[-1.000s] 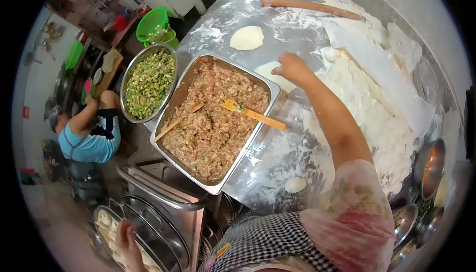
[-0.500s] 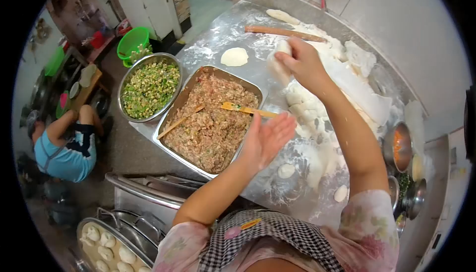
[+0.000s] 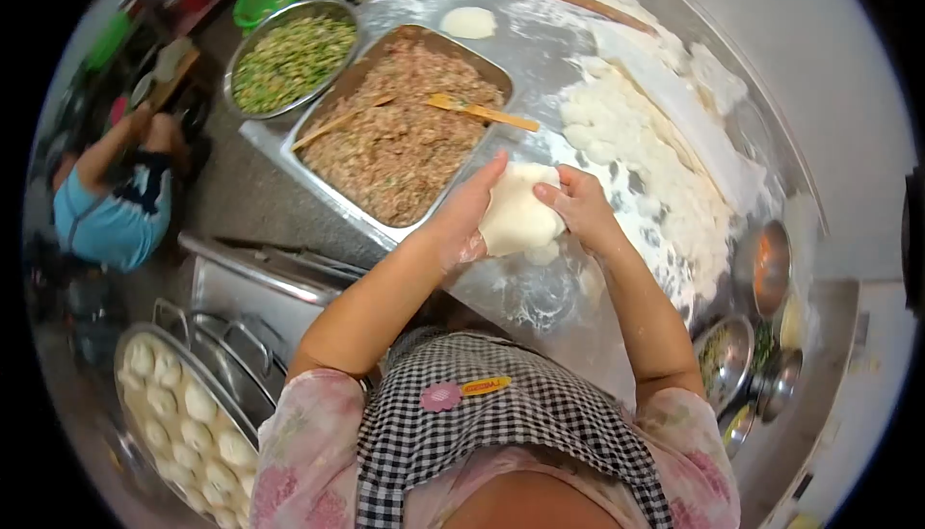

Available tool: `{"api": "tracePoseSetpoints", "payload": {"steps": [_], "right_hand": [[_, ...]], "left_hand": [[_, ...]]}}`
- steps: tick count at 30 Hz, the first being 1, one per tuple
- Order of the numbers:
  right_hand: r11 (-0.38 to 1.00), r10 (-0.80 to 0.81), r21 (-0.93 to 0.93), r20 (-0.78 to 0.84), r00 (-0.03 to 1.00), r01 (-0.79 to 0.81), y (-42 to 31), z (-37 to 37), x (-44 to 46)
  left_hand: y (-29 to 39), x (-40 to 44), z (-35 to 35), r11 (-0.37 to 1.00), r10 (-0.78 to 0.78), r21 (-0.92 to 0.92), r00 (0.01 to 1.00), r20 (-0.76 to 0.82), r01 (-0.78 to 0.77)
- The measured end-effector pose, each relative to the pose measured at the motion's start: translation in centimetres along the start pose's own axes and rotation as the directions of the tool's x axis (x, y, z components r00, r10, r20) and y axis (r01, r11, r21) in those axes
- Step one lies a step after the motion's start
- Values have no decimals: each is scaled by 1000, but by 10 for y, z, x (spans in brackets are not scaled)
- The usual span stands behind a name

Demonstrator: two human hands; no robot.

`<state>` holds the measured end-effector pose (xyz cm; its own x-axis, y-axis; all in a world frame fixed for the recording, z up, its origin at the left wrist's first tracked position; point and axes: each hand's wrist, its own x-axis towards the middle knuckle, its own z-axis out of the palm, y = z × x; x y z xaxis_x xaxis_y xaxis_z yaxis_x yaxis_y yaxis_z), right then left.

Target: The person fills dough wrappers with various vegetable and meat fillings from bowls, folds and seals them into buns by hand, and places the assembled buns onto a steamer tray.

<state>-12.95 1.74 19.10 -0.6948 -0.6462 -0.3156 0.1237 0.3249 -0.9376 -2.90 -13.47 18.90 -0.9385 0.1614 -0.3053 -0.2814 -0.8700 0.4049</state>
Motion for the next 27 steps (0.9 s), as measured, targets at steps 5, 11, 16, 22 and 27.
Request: {"api": "tracePoseSetpoints", "payload": {"steps": [5, 11, 16, 22, 27], "right_hand": [[932, -135, 351, 96, 986, 93, -49, 22, -31], [943, -213, -216, 199, 956, 255, 29, 38, -1], [408, -569, -778, 191, 800, 477, -24, 38, 61], [-104, -417, -924, 377, 827, 369, -14, 40, 154], [-49, -318, -979, 204, 926, 199, -44, 56, 160]], "left_hand": [[-6, -56, -1, 947, 315, 21, 939, 137, -320], [-40, -32, -7, -94, 626, 972, 746, 226, -215], [-34, -48, -26, 552, 758, 640, 641, -120, -534], [8, -83, -78, -6, 942, 868, 287, 171, -497], [40, -99, -81, 514, 840, 488, 530, -119, -705]]}}
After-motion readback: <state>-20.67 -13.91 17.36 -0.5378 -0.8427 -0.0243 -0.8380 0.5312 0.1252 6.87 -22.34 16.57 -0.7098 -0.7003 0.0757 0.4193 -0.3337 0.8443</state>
